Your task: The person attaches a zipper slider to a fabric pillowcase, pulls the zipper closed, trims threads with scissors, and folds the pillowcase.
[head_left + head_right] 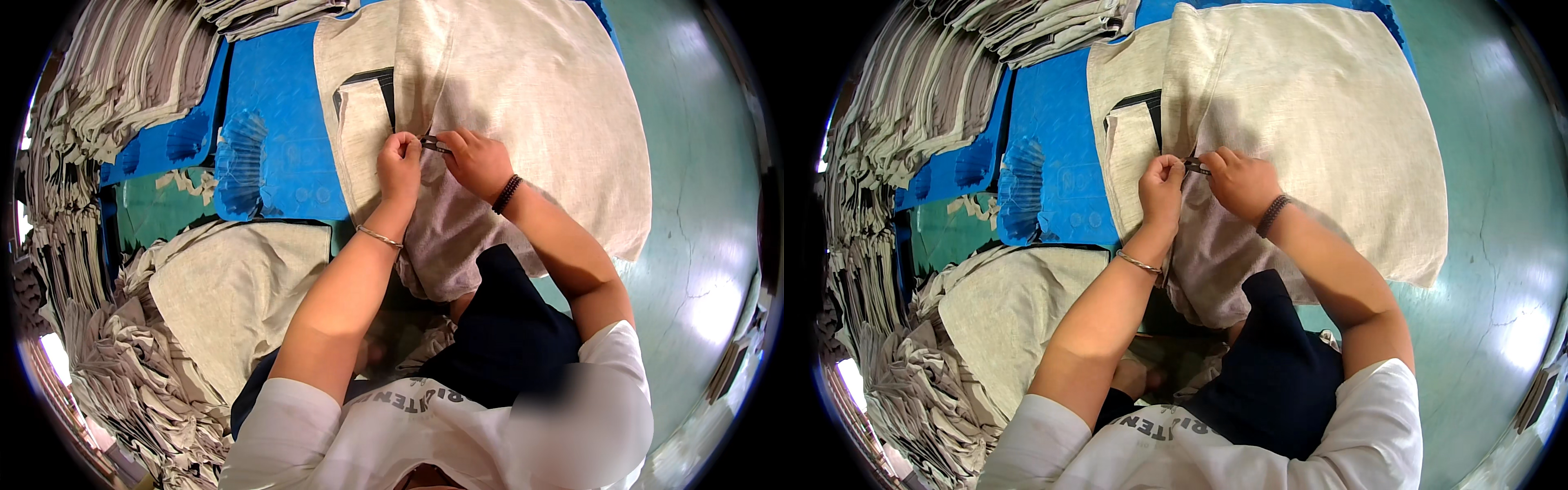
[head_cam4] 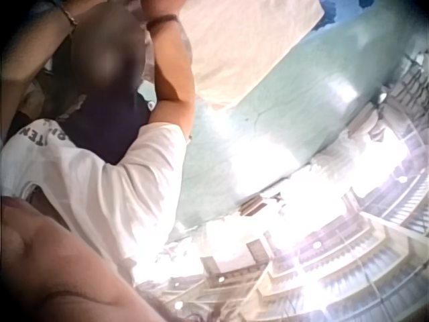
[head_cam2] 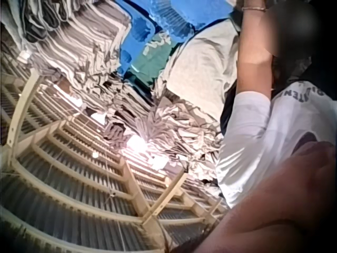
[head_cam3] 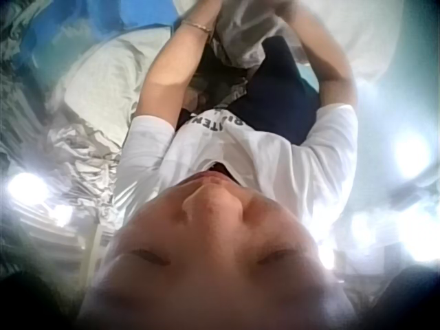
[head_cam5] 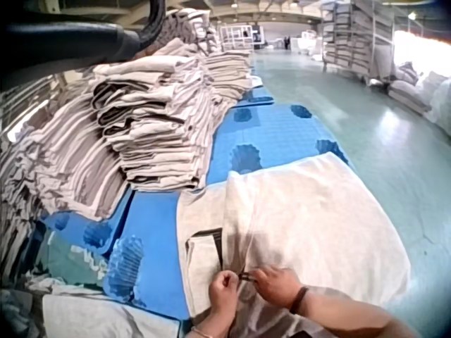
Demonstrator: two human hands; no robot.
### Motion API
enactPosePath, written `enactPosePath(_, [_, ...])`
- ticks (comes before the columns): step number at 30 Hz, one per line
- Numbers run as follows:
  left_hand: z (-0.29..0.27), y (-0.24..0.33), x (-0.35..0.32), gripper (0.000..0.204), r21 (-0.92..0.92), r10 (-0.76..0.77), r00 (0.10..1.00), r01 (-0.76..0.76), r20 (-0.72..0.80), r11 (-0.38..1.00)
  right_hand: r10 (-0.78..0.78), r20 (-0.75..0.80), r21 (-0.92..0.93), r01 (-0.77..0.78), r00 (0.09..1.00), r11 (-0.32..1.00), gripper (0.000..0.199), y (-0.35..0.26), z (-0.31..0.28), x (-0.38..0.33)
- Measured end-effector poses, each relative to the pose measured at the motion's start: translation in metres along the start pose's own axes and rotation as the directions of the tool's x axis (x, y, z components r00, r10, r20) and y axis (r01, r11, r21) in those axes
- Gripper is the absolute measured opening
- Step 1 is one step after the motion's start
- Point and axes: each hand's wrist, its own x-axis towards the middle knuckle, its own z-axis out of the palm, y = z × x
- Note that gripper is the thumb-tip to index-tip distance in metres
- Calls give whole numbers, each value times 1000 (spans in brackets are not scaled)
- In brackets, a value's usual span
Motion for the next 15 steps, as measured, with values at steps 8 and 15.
enactPosePath(8, [1,0,-1,4,25,-9,1000,8,21,1000,32,48,-3,-32,998,999,15,-7,-4,3])
enactPosePath(15, [-26,3,-12,6,-187,-28,1000,25,-12,982,303,26,388,-289,953,875,18,3,7,2])
